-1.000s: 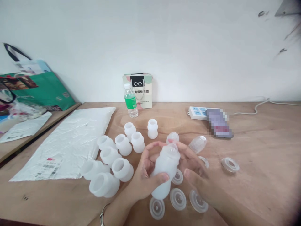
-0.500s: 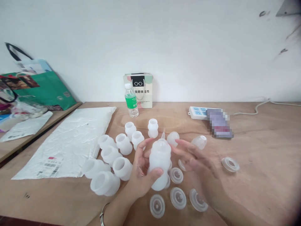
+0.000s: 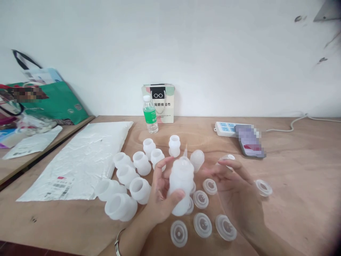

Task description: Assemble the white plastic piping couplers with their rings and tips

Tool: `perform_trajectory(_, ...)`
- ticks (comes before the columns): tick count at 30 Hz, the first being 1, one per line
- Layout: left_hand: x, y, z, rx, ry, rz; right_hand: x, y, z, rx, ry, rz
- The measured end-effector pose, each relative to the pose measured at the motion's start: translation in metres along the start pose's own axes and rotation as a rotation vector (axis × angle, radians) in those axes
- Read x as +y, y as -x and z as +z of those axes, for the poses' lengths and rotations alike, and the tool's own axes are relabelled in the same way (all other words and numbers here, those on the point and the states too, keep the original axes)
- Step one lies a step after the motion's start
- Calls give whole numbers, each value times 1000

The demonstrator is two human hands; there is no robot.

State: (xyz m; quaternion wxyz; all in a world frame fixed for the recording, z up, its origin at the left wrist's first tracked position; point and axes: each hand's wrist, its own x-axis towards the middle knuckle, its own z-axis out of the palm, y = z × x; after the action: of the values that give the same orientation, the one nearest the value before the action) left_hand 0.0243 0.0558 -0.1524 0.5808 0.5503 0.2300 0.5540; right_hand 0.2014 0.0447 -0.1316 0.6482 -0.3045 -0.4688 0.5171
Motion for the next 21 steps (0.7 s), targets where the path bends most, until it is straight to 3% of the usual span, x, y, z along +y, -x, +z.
perform_trajectory(3, -3, 2, 1, -150, 65, -52, 1, -1, 4, -179, 20, 155)
perform_trajectory(5, -7, 3, 2, -165, 68, -58, 3, 0, 6, -264, -8, 214)
perform_trajectory(9, -10, 4, 0, -116, 29, -44, 7, 3, 8, -154, 68, 86)
perform_trajectory(13, -10, 5, 0, -177, 36, -37, 4, 2, 8, -272, 45, 134)
perform_trajectory(21, -23, 11, 3, -9, -601, 305, 11, 5, 14, -150, 190, 77)
